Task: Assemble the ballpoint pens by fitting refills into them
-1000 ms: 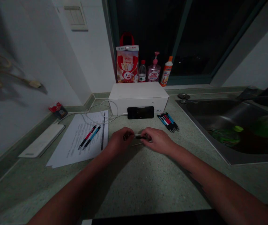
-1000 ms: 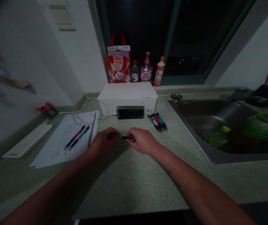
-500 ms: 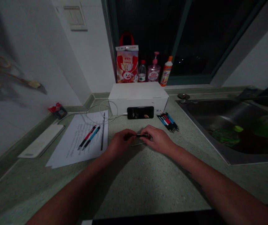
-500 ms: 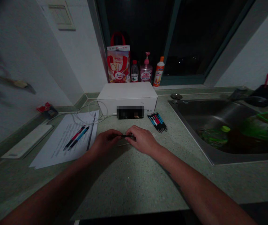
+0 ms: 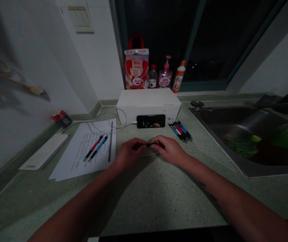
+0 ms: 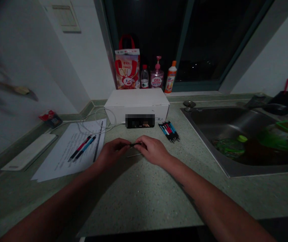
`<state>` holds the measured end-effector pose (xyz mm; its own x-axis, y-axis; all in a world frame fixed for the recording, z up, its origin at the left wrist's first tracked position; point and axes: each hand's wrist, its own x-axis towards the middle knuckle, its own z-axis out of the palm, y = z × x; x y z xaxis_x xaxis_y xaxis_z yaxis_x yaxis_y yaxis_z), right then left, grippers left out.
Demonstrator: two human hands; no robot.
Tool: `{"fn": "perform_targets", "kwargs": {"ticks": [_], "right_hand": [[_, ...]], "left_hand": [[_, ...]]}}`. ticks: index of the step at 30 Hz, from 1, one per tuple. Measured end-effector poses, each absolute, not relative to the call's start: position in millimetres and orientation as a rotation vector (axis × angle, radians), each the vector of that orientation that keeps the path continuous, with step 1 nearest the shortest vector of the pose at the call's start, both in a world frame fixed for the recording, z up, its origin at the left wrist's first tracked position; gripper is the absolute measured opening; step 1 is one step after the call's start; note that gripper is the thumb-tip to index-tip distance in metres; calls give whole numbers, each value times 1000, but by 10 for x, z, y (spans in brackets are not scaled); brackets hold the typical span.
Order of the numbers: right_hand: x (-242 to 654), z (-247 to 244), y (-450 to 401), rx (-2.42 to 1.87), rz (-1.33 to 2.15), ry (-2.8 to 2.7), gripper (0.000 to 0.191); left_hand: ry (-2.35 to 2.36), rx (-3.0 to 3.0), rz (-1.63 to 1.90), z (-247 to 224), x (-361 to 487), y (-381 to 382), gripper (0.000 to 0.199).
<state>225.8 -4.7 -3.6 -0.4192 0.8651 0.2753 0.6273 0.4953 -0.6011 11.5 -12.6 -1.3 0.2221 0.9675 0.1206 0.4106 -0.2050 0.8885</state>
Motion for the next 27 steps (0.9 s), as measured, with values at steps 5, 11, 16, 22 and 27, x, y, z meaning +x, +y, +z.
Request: {"fn": "perform_targets", "kwargs": {"ticks": [5,11,16,22,27], "right_hand": [[2261,-54,-38,-1204,573,-2165,17],[2261,-55,-37,-1210,566,-2162,16],[2280,-70,-11,-1217,581,-2123,21],[2277,-60,-15,-1207,547,-2149,19],[2278,-46,-20,-1221,588,-2118,20]], "left_hand": [[1279,1761,966,-16,117,-121,12],[1284,1752,984,-17,107,-113,12],[1282,1735,1004,-18,106,-110,12],[1293,1737,994,-48,101,-103,13],[1309,1718,981,-5,105,-111,11]]}}
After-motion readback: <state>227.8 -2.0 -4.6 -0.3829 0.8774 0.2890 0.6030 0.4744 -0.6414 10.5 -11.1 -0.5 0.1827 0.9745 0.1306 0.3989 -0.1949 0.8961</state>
